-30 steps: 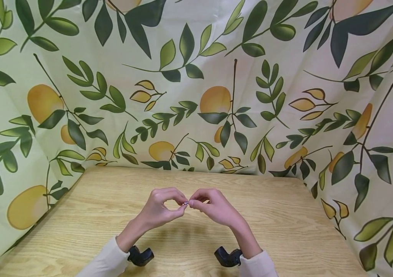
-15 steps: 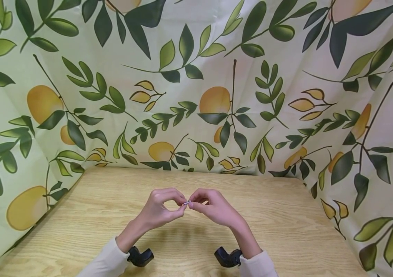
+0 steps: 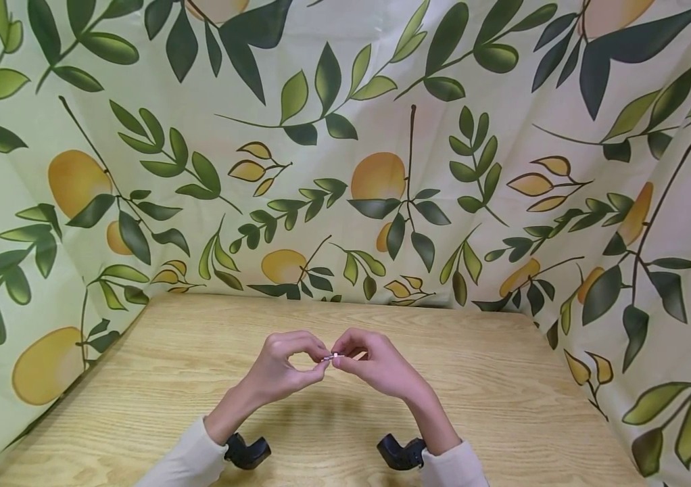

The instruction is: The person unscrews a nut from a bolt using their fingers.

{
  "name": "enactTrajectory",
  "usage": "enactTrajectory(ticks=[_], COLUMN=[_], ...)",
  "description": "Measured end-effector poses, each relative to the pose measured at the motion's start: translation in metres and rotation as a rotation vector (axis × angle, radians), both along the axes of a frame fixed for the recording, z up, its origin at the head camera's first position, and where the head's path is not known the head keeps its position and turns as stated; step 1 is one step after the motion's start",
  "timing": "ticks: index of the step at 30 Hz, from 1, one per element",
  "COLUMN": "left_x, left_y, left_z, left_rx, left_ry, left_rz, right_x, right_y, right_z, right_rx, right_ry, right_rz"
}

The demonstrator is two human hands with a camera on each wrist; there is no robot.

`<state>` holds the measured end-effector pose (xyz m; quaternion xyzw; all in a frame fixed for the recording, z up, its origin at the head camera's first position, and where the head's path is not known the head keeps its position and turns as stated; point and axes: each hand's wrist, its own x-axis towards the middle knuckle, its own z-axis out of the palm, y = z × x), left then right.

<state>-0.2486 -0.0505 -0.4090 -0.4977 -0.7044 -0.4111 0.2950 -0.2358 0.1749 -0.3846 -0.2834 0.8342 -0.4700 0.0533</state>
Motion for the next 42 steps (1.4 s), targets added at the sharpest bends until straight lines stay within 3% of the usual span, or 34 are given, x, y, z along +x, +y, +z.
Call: enactTrajectory(ticks=[35, 42], left_x=[-0.0016, -0.0014], left_y=[0.0008, 0.0], left_z=[-0.0004, -0.0001], left_rx=[0.007, 0.011], left_ry=[0.027, 0.021], left_rz=[0.008, -0.003], right_x=[-0.0003, 0.0024], right_y=[0.001, -0.0001], right_z=[0.0009, 0.002], right_rx=[0.003, 0.007], right_ry=[0.013, 0.011], right_rz=[0.023, -0.012])
